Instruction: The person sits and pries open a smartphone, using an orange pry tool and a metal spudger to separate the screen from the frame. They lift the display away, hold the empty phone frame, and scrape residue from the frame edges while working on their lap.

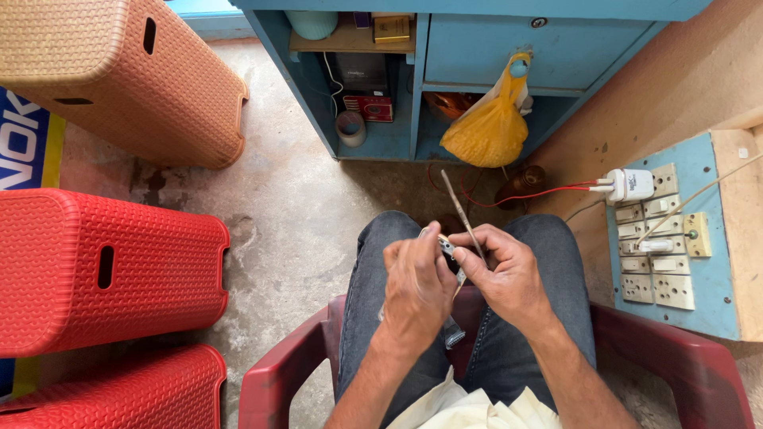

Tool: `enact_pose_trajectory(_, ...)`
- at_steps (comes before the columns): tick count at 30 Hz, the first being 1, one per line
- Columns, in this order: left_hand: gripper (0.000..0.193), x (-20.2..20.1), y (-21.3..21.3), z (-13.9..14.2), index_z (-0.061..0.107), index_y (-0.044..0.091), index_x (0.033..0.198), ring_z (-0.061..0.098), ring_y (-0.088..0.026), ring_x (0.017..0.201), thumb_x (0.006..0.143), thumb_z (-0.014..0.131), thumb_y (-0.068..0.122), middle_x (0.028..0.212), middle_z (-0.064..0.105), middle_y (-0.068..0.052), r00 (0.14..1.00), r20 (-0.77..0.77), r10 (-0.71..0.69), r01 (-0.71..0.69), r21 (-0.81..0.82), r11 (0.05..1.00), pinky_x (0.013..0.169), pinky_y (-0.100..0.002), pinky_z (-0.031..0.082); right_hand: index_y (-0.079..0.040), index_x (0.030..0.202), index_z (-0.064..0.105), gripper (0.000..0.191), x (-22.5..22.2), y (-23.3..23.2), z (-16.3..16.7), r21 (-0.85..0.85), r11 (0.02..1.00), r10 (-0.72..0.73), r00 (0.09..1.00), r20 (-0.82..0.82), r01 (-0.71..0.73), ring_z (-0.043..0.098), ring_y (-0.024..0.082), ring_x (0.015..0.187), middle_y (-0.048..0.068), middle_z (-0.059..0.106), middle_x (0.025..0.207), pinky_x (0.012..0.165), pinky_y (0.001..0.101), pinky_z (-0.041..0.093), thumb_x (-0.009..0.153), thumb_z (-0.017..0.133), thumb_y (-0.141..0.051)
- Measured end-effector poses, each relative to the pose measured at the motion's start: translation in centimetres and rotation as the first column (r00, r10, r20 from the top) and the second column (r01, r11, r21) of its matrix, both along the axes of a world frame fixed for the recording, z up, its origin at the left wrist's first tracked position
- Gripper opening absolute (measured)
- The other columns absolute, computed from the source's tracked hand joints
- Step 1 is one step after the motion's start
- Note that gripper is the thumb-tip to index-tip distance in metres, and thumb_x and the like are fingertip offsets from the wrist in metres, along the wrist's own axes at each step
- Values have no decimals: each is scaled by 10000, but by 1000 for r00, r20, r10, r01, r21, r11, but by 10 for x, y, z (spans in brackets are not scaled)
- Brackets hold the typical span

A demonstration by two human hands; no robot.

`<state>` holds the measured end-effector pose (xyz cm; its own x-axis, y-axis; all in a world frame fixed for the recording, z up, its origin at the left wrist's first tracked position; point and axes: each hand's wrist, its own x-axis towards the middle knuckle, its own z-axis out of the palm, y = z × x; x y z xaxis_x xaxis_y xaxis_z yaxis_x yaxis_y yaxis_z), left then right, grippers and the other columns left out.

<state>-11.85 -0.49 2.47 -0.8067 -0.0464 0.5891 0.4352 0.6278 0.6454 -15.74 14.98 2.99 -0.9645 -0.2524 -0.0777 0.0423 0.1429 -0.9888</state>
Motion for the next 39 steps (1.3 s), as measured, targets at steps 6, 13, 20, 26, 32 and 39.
enact_pose_trajectory(6,515,2,-26,-5,437,33,1411,539,-259,938,943,581,-125,1057,549,-150,952,106,287,-294,66,953,870,-411,466,16,1150,727,206,-5,9,-10,-105,993,-36,988,152,52,607,39,808,8,699,918,712,187,507,966,695,-70)
enact_pose_trajectory(13,242,-13,-72,-18,696,42,1146,608,-207,946,918,681,-37,1059,632,-108,890,148,432,-419,-109,901,904,-393,479,43,1152,724,235,-8,15,-19,-259,962,-10,958,288,88,631,64,824,36,720,946,732,205,515,953,705,-81)
enact_pose_trajectory(20,178,-6,-31,21,737,58,989,642,-258,1062,832,808,105,1075,676,-74,991,107,76,-75,-13,997,963,-418,453,24,1146,723,216,-6,9,-15,-190,980,-15,975,220,58,626,44,831,20,712,939,733,187,518,958,698,-77)
enact_pose_trajectory(26,171,-9,-18,35,739,67,1001,649,-244,1078,849,804,107,1059,670,-43,986,108,126,-126,-6,992,970,-417,447,15,1113,740,177,0,-1,0,-32,999,-40,999,36,41,566,30,798,-7,672,940,678,176,463,947,716,-41)
enact_pose_trajectory(32,166,-8,-18,42,719,36,1008,641,-248,1085,865,774,98,1071,661,-62,989,99,111,-100,-109,989,973,-437,435,32,1082,735,157,2,-5,14,39,999,-11,994,-112,16,606,40,832,14,665,968,694,176,500,932,707,-5)
enact_pose_trajectory(39,120,-20,-17,43,667,29,948,615,-258,1023,872,719,104,1054,639,-88,989,128,71,-36,-256,966,961,-476,423,34,1078,735,157,2,-5,14,56,998,2,991,-133,5,623,42,840,19,663,968,693,181,517,924,708,15)
